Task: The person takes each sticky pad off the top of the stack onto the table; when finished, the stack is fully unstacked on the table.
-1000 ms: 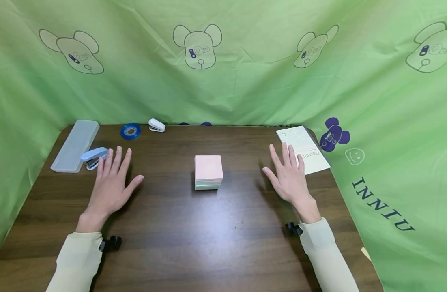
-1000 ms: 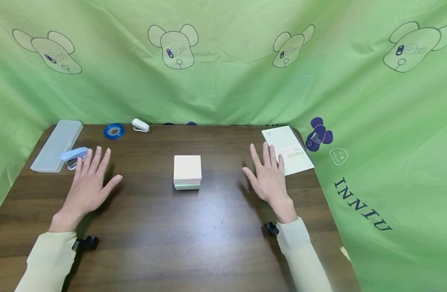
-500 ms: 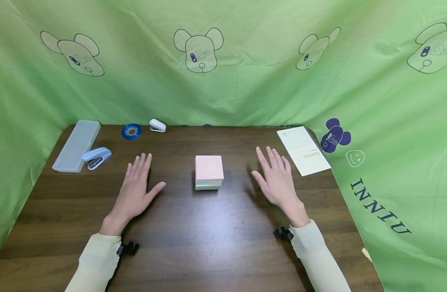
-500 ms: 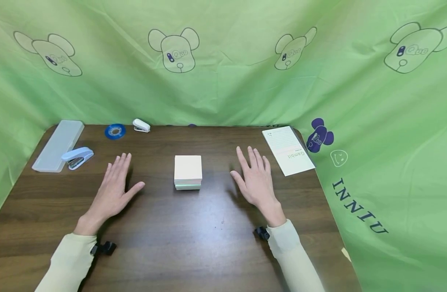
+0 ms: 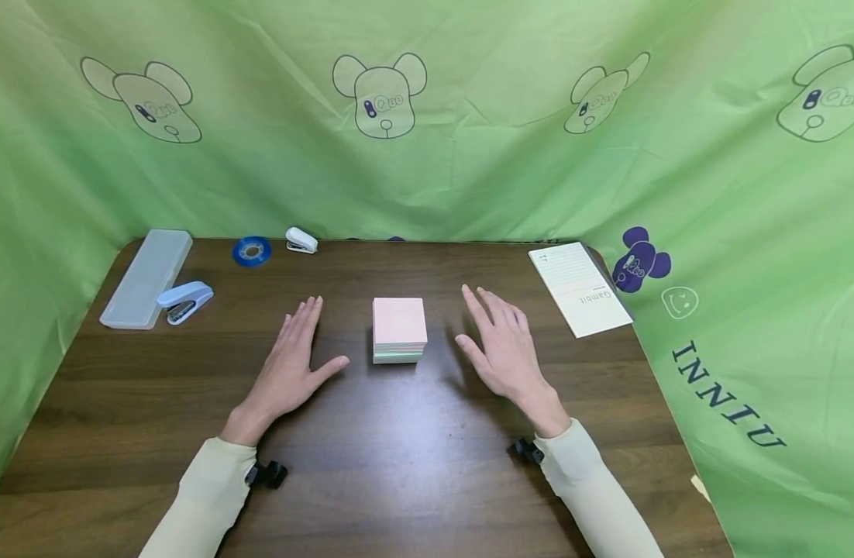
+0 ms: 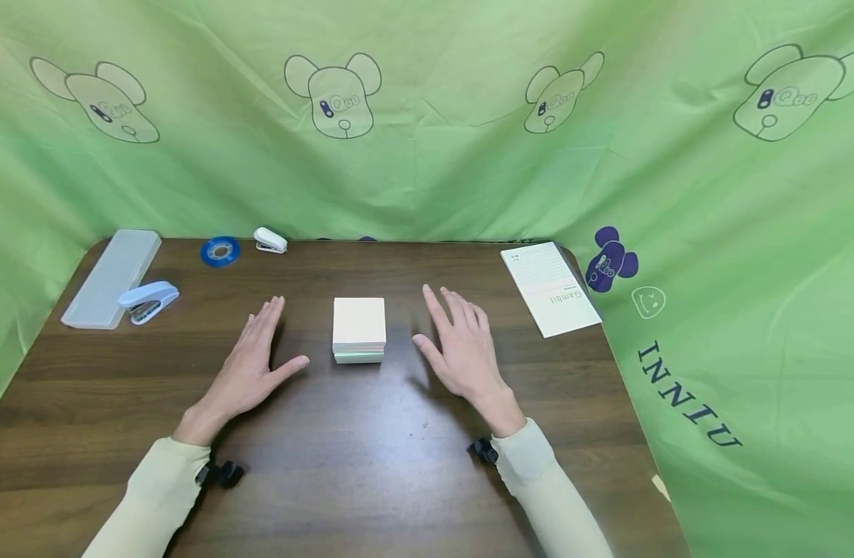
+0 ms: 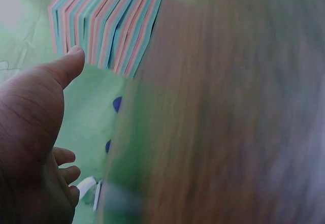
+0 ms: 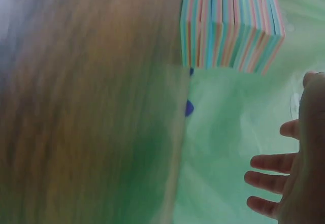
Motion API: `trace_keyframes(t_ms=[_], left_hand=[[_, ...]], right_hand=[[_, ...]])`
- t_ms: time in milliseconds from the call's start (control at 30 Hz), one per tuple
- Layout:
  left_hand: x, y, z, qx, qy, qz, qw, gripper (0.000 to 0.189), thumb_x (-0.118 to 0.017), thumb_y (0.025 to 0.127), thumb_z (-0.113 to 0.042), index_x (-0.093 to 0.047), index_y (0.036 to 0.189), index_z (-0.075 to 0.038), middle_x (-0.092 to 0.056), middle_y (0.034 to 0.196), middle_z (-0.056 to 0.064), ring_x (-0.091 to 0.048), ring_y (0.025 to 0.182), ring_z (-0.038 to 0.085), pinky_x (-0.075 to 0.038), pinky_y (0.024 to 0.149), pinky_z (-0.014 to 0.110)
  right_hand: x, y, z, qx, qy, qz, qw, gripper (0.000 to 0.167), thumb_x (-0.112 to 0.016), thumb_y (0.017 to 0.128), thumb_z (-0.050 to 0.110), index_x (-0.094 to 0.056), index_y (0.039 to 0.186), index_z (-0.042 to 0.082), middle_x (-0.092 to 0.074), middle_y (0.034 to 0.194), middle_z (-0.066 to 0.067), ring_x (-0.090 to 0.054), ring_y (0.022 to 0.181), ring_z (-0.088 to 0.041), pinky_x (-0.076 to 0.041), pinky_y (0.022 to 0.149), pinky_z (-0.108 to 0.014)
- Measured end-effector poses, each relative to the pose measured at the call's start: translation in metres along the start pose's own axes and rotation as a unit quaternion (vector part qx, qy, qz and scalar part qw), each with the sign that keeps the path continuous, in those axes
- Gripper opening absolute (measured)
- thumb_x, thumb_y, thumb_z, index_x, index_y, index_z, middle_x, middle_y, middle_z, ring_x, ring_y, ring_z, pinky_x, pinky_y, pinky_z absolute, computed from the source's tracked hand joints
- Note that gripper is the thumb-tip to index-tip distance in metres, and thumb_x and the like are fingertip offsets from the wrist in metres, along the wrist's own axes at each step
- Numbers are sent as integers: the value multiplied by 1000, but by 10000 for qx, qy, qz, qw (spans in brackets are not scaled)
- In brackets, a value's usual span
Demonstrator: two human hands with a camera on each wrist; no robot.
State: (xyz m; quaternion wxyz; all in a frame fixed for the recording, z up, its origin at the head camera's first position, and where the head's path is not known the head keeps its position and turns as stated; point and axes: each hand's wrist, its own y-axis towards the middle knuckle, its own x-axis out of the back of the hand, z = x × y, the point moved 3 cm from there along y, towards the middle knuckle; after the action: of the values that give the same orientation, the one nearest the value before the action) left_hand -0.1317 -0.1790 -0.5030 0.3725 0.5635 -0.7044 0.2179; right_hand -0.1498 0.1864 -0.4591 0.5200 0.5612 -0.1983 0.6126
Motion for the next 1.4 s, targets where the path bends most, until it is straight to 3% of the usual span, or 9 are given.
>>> trace_keyframes(t_ms=[233, 500, 633, 800, 933, 1167, 1400], left_hand=[[-10, 3, -7, 213, -427, 94, 9988, 115, -82, 101, -44, -5, 179, -8, -13, 185, 20, -12, 170, 46, -10, 139, 61], [-22, 8, -14, 622, -927, 377, 9930, 125, -89, 94, -51, -4, 180, -18, -12, 186, 13, -6, 168, 54, -18, 127, 84], [-28, 12, -17, 668, -1109, 458, 9905, 127, -93, 91, -46, -7, 180, -18, -19, 185, 15, -6, 168, 53, -19, 129, 81], [-36, 17, -21, 465, -1356, 360, 9890, 127, -97, 89, -36, -11, 179, -11, -34, 178, 20, -12, 169, 49, -12, 136, 70], [-42, 20, -22, 306, -1545, 150, 9874, 126, -100, 85, -28, -17, 177, -7, -43, 172, 23, -18, 168, 48, -10, 137, 68], [-50, 25, -26, 80, -1653, -15, 9862, 125, -103, 81, -19, -22, 176, -6, -48, 169, 21, -32, 165, 41, -8, 140, 61], [-50, 31, -28, -225, -1565, -89, 9874, 120, -104, 79, -16, -29, 173, -1, -58, 160, 21, -42, 159, 39, -8, 140, 60]], right_hand=[[-5, 4, 17, 334, 302, -219, 9987, 82, -24, 115, 69, -34, 175, 15, -55, 160, -23, -52, 147, -45, -41, 118, -67], [-8, 10, 29, 305, 727, -175, 9967, 88, -24, 112, 75, -37, 173, 13, -57, 159, -19, -55, 144, -41, -45, 112, -62], [-10, 13, 32, 253, 904, -109, 9955, 88, -27, 112, 77, -36, 174, 15, -59, 155, -21, -56, 143, -40, -49, 106, -60], [-13, 17, 34, 159, 1233, 32, 9922, 88, -33, 110, 78, -34, 176, 19, -58, 157, -20, -55, 145, -38, -49, 107, -61], [-16, 21, 36, 53, 1462, 218, 9890, 91, -41, 107, 80, -34, 176, 20, -57, 157, -18, -55, 145, -37, -48, 112, -62], [-22, 25, 36, -104, 1768, 382, 9835, 88, -74, 99, 53, -40, 173, 20, -61, 146, -19, -59, 131, -39, -50, 110, -64], [-25, 26, 35, -129, 2153, 512, 9751, 91, -86, 94, 42, -43, 172, 20, -63, 136, -15, -65, 122, -38, -54, 106, -58]])
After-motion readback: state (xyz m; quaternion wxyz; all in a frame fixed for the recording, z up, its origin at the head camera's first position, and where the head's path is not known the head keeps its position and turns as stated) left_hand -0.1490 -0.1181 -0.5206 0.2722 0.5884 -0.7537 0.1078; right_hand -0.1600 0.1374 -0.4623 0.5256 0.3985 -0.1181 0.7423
